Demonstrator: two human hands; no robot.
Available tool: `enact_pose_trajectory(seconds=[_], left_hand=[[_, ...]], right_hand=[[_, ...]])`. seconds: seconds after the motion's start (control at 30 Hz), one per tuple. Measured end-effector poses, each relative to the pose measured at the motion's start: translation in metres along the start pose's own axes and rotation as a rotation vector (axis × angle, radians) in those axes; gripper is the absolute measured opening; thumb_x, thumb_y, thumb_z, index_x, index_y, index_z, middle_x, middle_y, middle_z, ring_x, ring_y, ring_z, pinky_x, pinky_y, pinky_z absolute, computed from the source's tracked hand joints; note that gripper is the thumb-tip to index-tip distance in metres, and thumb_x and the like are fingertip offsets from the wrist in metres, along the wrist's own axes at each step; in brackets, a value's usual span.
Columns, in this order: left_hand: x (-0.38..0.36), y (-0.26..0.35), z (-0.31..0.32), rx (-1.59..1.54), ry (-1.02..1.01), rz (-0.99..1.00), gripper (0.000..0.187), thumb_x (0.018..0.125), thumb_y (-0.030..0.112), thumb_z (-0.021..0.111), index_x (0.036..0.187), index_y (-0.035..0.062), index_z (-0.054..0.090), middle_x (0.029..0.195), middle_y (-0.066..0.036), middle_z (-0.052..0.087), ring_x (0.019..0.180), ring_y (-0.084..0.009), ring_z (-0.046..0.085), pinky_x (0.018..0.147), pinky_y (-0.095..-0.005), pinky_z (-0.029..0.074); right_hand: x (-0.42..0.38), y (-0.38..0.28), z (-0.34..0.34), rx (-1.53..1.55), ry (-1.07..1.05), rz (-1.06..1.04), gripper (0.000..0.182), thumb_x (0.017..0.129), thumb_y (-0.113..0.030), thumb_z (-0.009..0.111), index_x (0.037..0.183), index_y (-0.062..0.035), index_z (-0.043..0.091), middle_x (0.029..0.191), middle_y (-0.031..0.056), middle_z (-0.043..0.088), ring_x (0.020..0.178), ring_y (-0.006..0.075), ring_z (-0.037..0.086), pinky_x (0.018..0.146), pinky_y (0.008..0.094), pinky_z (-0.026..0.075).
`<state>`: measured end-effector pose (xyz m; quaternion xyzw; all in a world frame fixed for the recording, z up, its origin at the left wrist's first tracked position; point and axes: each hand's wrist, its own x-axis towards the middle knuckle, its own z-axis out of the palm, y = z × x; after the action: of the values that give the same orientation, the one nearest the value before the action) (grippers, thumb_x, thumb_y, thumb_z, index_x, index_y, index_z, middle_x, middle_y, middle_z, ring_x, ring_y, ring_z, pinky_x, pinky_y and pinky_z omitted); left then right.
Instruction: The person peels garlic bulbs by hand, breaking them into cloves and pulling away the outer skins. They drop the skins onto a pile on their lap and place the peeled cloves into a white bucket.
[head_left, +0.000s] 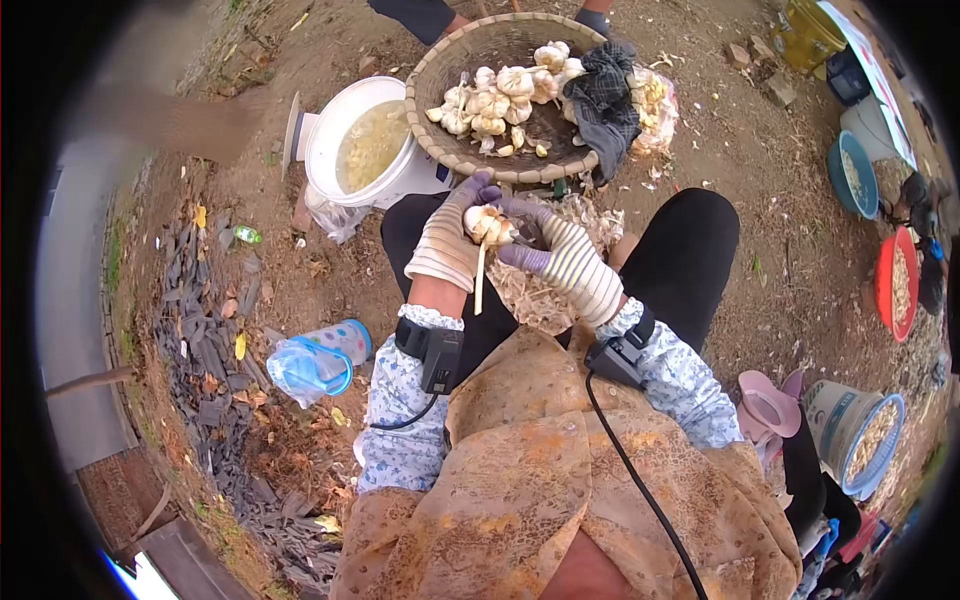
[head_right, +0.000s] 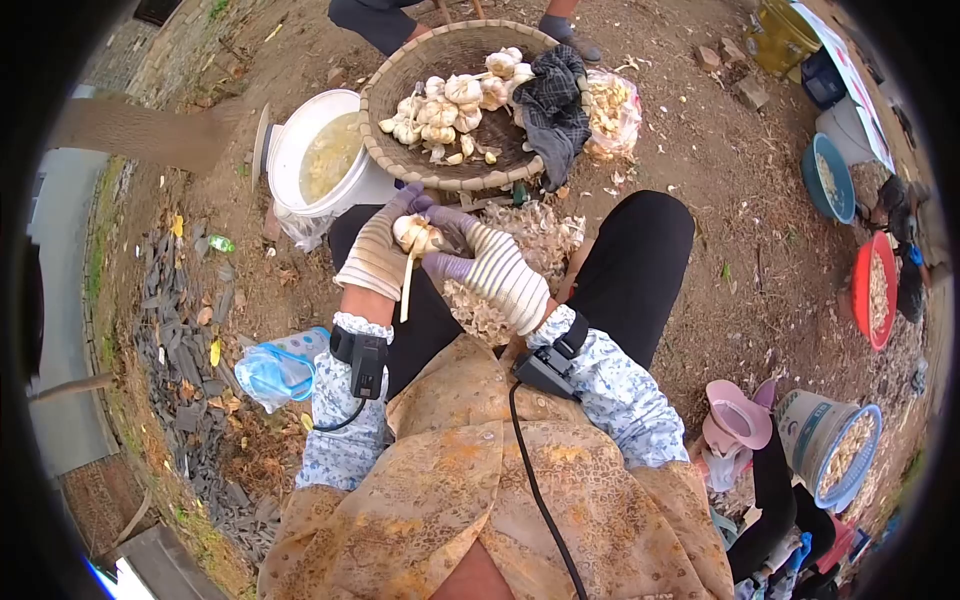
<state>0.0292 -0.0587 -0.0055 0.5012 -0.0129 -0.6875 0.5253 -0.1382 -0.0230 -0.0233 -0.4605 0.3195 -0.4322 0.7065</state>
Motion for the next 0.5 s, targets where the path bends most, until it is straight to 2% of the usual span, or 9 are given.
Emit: enact_pose_trajectory(seconds=[0.03, 0.1, 0.2, 0.23, 0.3, 0.37, 0.4, 0.43, 0.5], left_hand=[[0.001, -0.012, 0.001, -0.047, -0.016, -0.008, 0.016, 0.093, 0.015, 0.067, 0.103, 0.0029, 0.067, 0.085, -0.006, 0.065, 0.077, -0.0202, 0.065, 0.067, -0.0330, 0.056], [-0.006, -0.024, 0.006, -0.107, -0.074, 0.046, 0.021, 0.096, 0.022, 0.063, 0.107, 0.0042, 0.064, 0.090, -0.006, 0.065, 0.079, -0.0199, 0.064, 0.067, -0.0329, 0.056], [-0.004, -0.044, 0.003, -0.077, -0.101, 0.157, 0.025, 0.098, 0.031, 0.058, 0.105, 0.0068, 0.063, 0.091, -0.006, 0.064, 0.077, -0.0200, 0.064, 0.066, -0.0324, 0.055], [-0.001, -0.047, 0.001, -0.005, -0.067, 0.156, 0.029, 0.099, 0.035, 0.057, 0.099, 0.0066, 0.065, 0.086, -0.003, 0.062, 0.077, -0.0144, 0.061, 0.067, -0.0275, 0.053], [0.005, -0.045, -0.001, 0.085, 0.015, 0.217, 0.036, 0.099, 0.040, 0.055, 0.098, 0.0054, 0.064, 0.082, -0.003, 0.061, 0.072, -0.0145, 0.061, 0.062, -0.0277, 0.052], [0.004, -0.037, -0.007, 0.155, 0.055, 0.215, 0.038, 0.099, 0.042, 0.054, 0.097, 0.0046, 0.064, 0.079, -0.003, 0.061, 0.067, -0.0145, 0.060, 0.059, -0.0278, 0.051], [0.001, -0.034, -0.007, 0.227, 0.090, 0.207, 0.041, 0.099, 0.043, 0.054, 0.097, 0.0037, 0.063, 0.076, -0.004, 0.061, 0.062, -0.0145, 0.059, 0.056, -0.0280, 0.050], [-0.002, -0.036, -0.005, 0.227, 0.092, 0.204, 0.041, 0.099, 0.043, 0.054, 0.097, 0.0037, 0.063, 0.076, -0.004, 0.061, 0.062, -0.0145, 0.059, 0.056, -0.0280, 0.050], [-0.013, -0.039, 0.003, 0.399, -0.116, 0.332, 0.045, 0.099, 0.046, 0.053, 0.095, 0.0022, 0.063, 0.073, -0.004, 0.060, 0.054, -0.0134, 0.054, 0.050, -0.0271, 0.047]], right_hand=[[0.002, 0.003, 0.004, 0.043, -0.008, -0.076, 0.051, 0.088, -0.012, 0.073, 0.134, -0.0011, 0.053, 0.116, 0.0050, 0.064, 0.099, 0.0118, 0.059, 0.087, 0.0262, 0.049], [-0.005, -0.016, -0.005, 0.102, 0.031, 0.119, 0.043, 0.090, -0.011, 0.070, 0.129, 0.0013, 0.056, 0.111, 0.0047, 0.066, 0.096, 0.0083, 0.059, 0.083, 0.0230, 0.048], [-0.015, -0.028, -0.006, 0.084, 0.083, 0.204, 0.039, 0.091, -0.010, 0.069, 0.126, 0.0018, 0.058, 0.104, 0.0035, 0.067, 0.091, 0.0073, 0.060, 0.080, 0.0220, 0.049], [-0.017, -0.026, -0.004, 0.105, 0.084, 0.186, 0.038, 0.090, -0.010, 0.070, 0.124, 0.0020, 0.059, 0.102, 0.0030, 0.067, 0.090, 0.0073, 0.060, 0.078, 0.0222, 0.049], [-0.019, -0.023, -0.007, 0.124, 0.080, 0.167, 0.038, 0.089, -0.010, 0.071, 0.123, 0.0022, 0.060, 0.101, 0.0025, 0.067, 0.089, 0.0074, 0.059, 0.077, 0.0224, 0.049], [-0.021, -0.018, -0.014, -0.050, 0.090, 0.172, 0.038, 0.088, -0.012, 0.073, 0.121, 0.0034, 0.060, 0.101, 0.0032, 0.067, 0.089, 0.0076, 0.061, 0.076, 0.0222, 0.050], [-0.019, -0.021, -0.012, 0.005, 0.125, 0.095, 0.043, 0.085, -0.013, 0.075, 0.124, -0.0002, 0.060, 0.109, 0.0062, 0.067, 0.096, 0.0131, 0.062, 0.082, 0.0268, 0.050], [-0.018, -0.025, -0.012, 0.007, 0.127, 0.098, 0.043, 0.085, -0.013, 0.075, 0.124, -0.0002, 0.060, 0.109, 0.0062, 0.067, 0.096, 0.0131, 0.062, 0.082, 0.0268, 0.050], [-0.012, -0.038, -0.014, -0.546, -0.158, -0.113, 0.050, 0.082, -0.011, 0.077, 0.128, -0.0058, 0.060, 0.118, 0.0099, 0.065, 0.106, 0.0204, 0.061, 0.091, 0.0324, 0.049]])
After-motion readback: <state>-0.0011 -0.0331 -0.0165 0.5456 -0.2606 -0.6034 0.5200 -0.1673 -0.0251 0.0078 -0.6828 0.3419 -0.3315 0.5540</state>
